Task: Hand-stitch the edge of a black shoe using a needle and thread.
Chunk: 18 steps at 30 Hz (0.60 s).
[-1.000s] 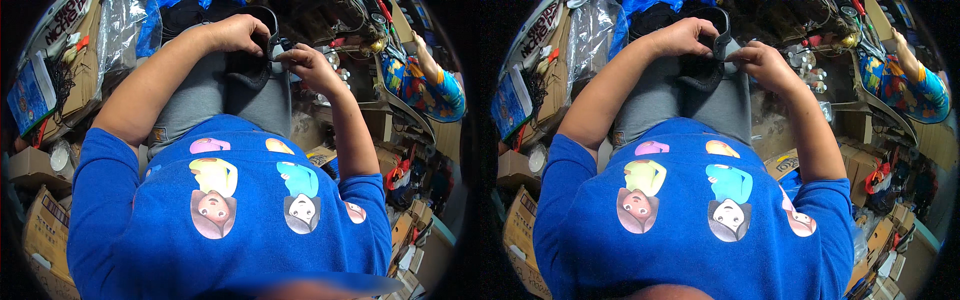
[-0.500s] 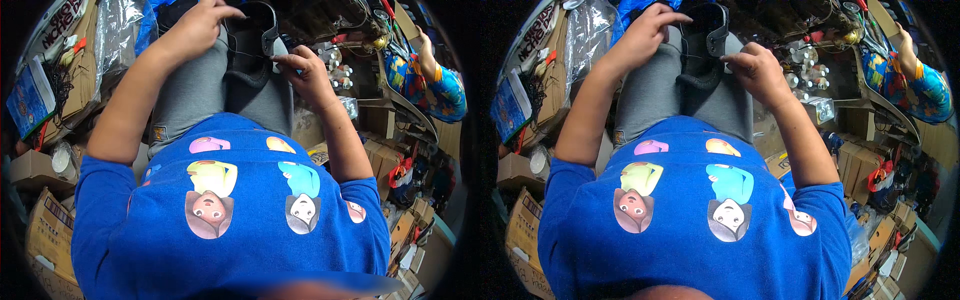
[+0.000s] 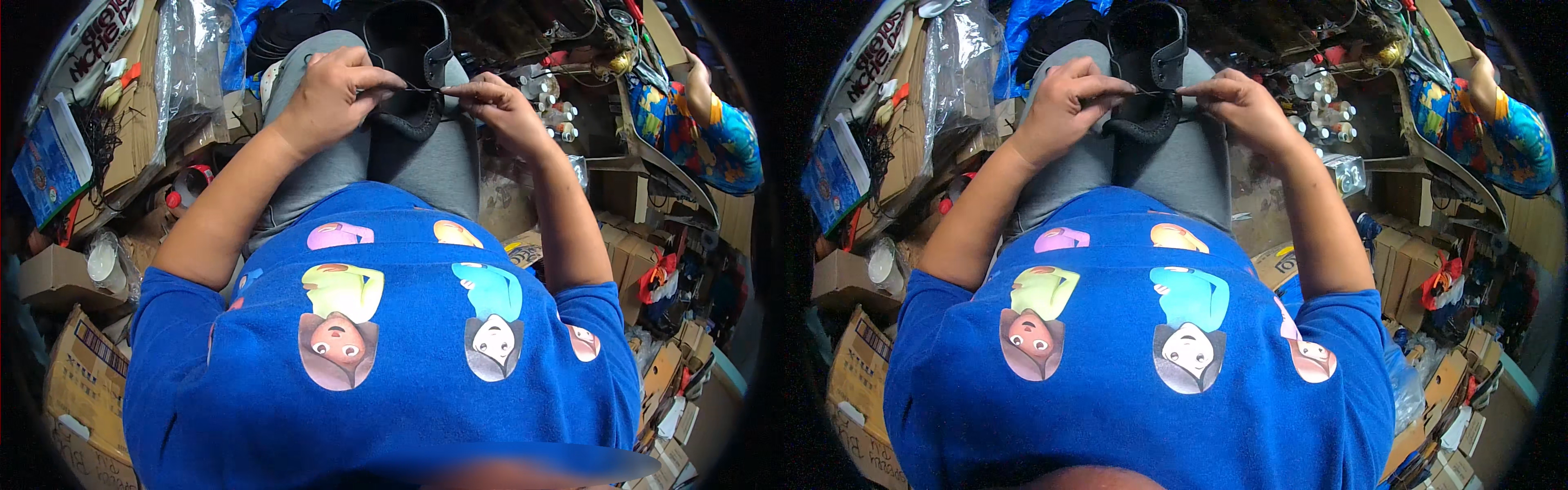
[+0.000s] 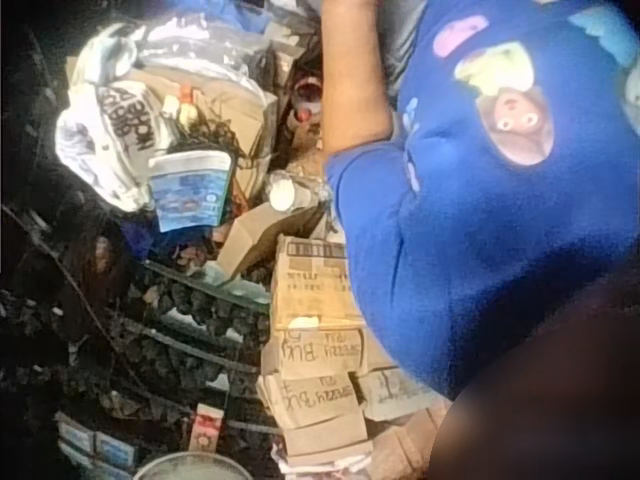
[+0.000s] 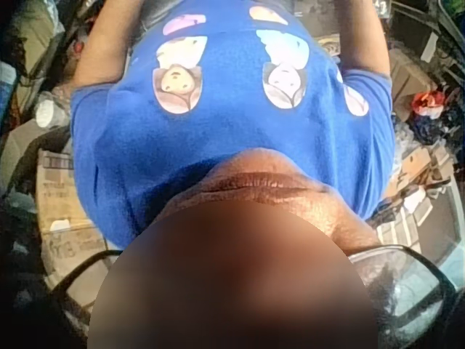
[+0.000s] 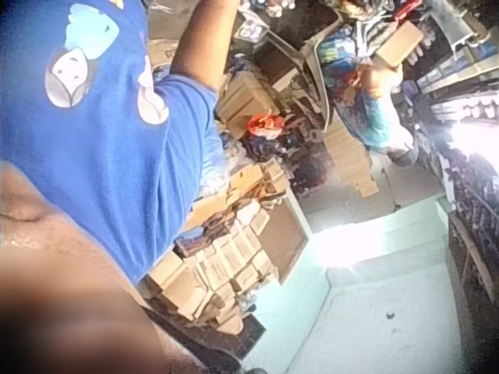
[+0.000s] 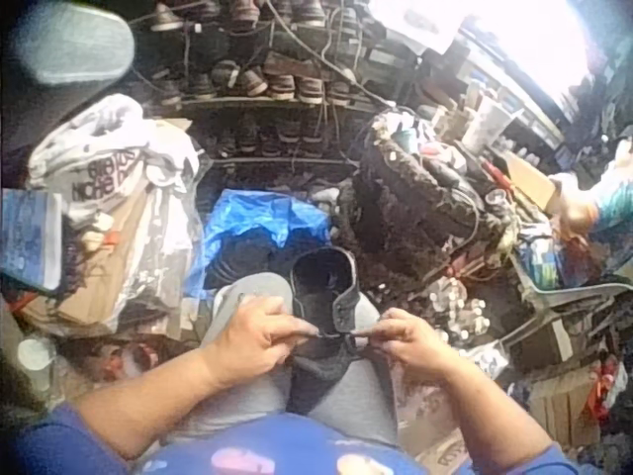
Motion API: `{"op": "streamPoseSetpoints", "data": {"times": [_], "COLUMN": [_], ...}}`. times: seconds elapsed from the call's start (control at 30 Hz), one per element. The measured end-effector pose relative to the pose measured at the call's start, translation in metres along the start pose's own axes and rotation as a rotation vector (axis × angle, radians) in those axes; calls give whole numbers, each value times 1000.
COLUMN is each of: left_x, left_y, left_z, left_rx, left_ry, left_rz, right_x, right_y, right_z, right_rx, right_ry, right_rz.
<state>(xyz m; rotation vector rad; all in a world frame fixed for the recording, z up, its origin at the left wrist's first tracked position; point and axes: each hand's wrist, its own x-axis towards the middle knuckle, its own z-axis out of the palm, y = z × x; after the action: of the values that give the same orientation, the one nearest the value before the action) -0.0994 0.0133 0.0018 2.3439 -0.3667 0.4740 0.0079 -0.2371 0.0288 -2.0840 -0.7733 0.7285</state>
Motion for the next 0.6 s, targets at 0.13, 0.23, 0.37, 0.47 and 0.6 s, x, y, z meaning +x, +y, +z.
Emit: {"op": "streamPoseSetpoints", "data": {"times": [0.13, 0.23, 0.37, 0.47, 0.6], "left_x": [2, 2, 3, 4, 5], "left_y": [-6, -4, -4, -2, -3], "left_z": [7, 8, 9, 9, 10], "left_rx": [39, 80, 76, 89, 96], "left_ry": [-33, -37, -38, -55, -63], "left_rz": [-22, -25, -24, -49, -45], "right_x": [11, 15, 17, 17, 16], "right_y": [0, -1, -2, -1, -2], "right_z": [-8, -10, -12, -12, -13], "right_rx": [13, -28, -60, -43, -31], "right_ry": [-75, -85, -96, -91, -102], "right_rz": [20, -15, -21, -13, -12]}}
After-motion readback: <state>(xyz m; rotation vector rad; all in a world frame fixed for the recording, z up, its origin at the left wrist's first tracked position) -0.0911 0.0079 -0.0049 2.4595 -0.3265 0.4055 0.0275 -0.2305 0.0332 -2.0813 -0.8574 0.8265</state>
